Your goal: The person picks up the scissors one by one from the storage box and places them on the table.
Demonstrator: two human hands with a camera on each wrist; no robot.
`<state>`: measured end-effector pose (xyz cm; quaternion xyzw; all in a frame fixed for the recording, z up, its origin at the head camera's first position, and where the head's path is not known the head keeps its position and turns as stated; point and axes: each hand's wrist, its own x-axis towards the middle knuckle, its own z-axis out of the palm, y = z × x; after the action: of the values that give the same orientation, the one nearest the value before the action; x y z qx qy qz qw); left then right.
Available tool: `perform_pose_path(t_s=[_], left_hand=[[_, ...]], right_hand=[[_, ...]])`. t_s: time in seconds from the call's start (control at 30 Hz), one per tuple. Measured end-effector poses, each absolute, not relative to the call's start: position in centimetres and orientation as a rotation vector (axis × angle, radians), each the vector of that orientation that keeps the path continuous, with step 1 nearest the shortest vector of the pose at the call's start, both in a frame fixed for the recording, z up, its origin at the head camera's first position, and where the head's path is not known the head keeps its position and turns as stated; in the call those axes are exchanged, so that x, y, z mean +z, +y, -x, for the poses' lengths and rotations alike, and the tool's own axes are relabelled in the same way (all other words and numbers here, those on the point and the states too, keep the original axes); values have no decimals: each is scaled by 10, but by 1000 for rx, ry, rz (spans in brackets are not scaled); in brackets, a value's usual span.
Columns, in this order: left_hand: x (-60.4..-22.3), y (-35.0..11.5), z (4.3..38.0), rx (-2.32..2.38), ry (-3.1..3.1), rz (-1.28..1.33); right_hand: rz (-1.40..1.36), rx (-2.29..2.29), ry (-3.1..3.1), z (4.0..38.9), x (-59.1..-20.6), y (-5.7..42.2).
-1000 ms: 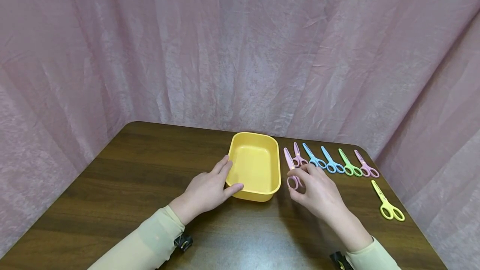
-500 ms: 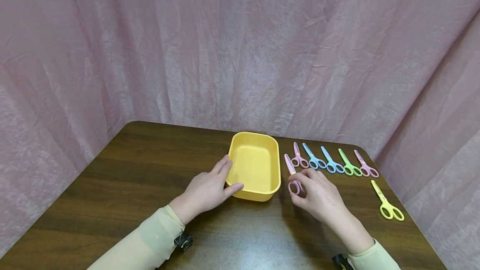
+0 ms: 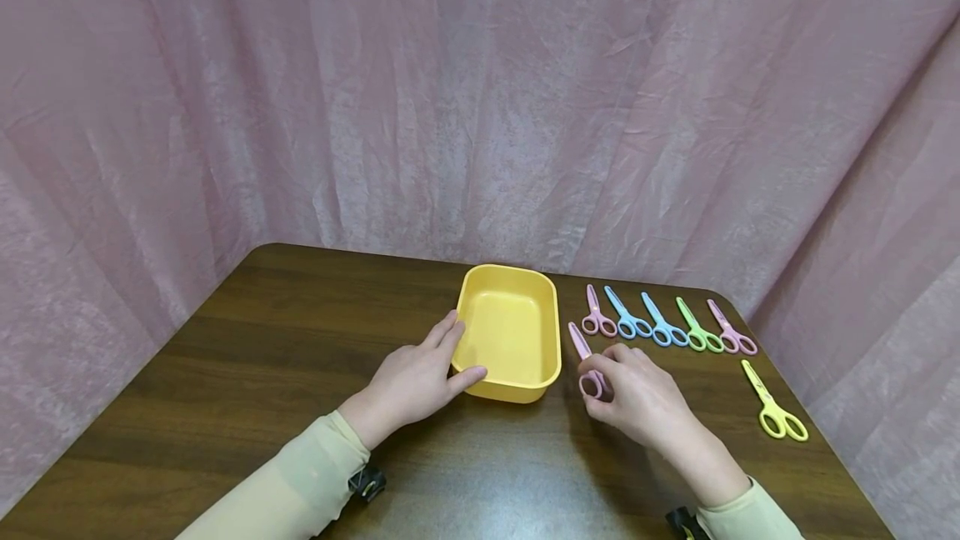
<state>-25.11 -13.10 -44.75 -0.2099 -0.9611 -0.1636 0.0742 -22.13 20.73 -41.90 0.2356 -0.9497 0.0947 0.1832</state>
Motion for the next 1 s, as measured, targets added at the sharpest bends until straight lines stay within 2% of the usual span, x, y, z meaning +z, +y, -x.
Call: perform_pose_path(t_s=[1.0], left_hand=[[-449, -132, 252, -481, -2870, 635]], right_hand=[[-651, 215, -2819, 228, -433, 215]])
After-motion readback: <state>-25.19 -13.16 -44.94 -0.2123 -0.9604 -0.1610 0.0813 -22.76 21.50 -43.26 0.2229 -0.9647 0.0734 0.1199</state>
